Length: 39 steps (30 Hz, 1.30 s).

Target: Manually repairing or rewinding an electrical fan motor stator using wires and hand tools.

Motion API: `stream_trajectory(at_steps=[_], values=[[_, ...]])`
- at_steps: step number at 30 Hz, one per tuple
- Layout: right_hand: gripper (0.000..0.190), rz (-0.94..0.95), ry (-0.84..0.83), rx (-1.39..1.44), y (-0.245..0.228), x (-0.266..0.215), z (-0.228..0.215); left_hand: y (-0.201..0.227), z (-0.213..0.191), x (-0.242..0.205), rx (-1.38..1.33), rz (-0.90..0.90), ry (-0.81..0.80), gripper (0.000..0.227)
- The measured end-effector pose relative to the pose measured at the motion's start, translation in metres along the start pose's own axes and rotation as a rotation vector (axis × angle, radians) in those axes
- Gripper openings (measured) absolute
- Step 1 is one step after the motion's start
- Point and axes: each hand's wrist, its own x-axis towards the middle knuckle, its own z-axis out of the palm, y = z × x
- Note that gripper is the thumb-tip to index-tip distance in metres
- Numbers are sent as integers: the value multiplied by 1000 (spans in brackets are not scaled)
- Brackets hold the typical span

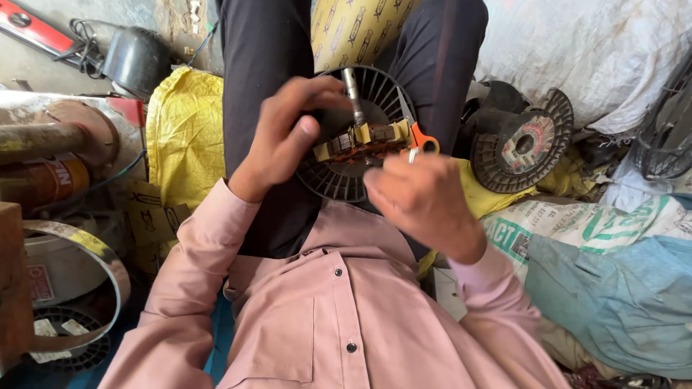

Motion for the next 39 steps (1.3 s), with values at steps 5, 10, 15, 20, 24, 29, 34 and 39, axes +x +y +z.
stream_trajectory(at_steps=[5,10,15,20,24,29,34,39], values=[[10,48,-21,-22,-2,-32,0,16,16,-18,800,507,119,40],[8,51,59,-3,26,-26,-18,19,28,-28,1037,639,-112,33],[8,89,171,34,85,8,-11,13,39,-33,1021,514,-98,37],[6,53,97,102,79,15,-17,24,41,-22,991,572,89,33],[6,104,43,197,65,-1,-28,30,46,-16,1097,506,83,32],[6,100,56,243,74,-4,-20,23,54,-23,1225,573,64,24],[5,74,40,208,92,14,-7,21,57,-27,1336,559,72,20],[11,119,-146,336,123,35,18,22,50,-30,1381,598,56,24]])
